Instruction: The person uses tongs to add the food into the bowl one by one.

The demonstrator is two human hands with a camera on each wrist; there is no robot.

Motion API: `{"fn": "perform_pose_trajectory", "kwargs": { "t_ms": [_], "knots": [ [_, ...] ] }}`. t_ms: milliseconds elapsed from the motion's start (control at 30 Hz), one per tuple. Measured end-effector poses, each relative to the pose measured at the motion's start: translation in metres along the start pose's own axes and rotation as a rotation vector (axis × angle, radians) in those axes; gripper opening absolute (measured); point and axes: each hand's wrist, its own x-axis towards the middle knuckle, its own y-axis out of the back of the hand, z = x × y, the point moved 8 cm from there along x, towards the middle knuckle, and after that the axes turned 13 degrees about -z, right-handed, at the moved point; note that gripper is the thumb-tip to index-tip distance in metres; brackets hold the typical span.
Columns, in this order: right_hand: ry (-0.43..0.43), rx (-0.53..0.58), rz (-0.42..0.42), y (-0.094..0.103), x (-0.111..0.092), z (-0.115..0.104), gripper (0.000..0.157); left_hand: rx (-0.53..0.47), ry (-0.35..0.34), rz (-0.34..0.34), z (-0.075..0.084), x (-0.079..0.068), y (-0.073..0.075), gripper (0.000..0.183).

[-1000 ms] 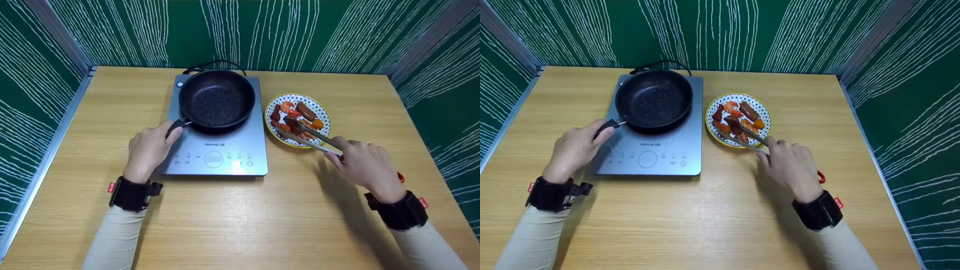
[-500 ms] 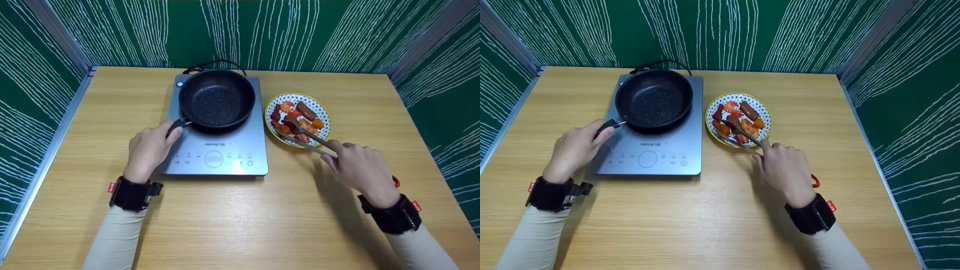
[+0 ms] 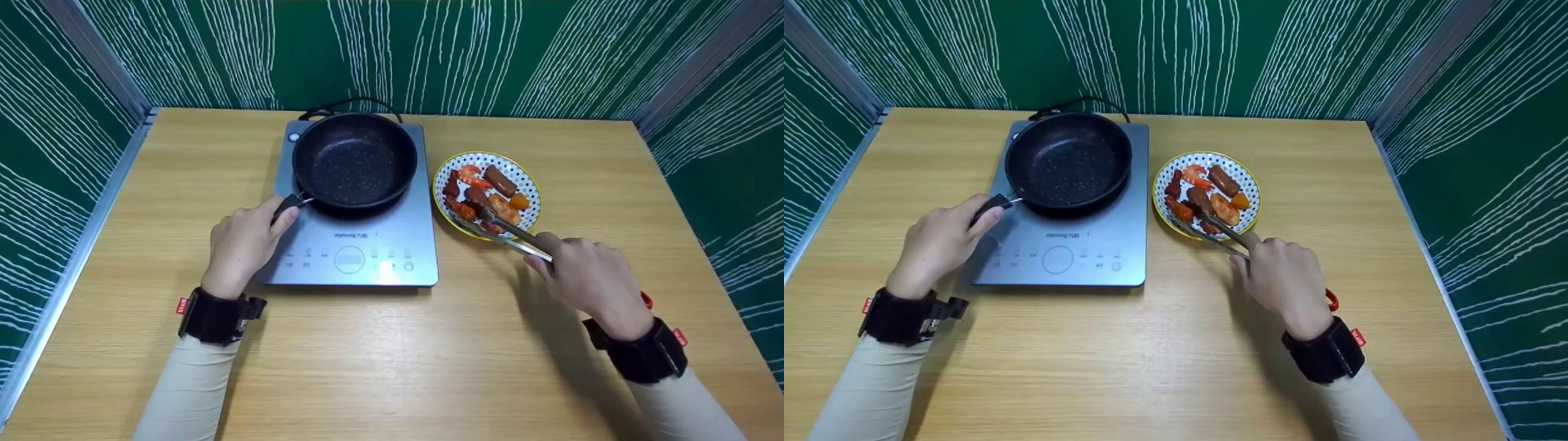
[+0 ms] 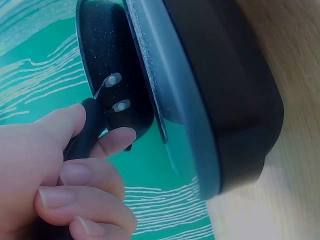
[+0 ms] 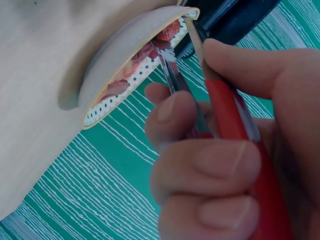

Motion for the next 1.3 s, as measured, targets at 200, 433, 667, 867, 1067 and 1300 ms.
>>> {"fn": "perform_pose_trajectory", "kwargs": {
  "t_ms": [200, 433, 667, 867, 1067, 1300],
  "knots": [
    [0.020, -0.009, 0.018, -0.002, -0.001, 0.001, 0.034, 0.010, 0.001, 0.010, 0.000, -0.001, 0.001, 0.032],
    [0.039, -0.006, 0.020, -0.005, -0.002, 0.005, 0.042, -0.004, 0.003, -0.005, 0.000, -0.001, 0.000, 0.031],
    [0.034, 0.005, 0.010, -0.006, -0.001, 0.010, 0.047, -0.016, -0.003, -0.015, 0.000, -0.002, 0.001, 0.032],
    [0.030, 0.018, 0.019, -0.001, 0.000, 0.014, 0.049, -0.021, 0.009, -0.034, -0.001, -0.002, 0.000, 0.033],
    [0.056, 0.012, 0.127, 0.017, -0.001, 0.014, 0.040, -0.033, 0.018, -0.060, -0.002, -0.001, -0.001, 0.033],
    [0.079, 0.026, 0.193, 0.043, 0.008, 0.006, 0.043, -0.050, 0.039, -0.101, -0.004, -0.001, -0.003, 0.034]
  ]
}}
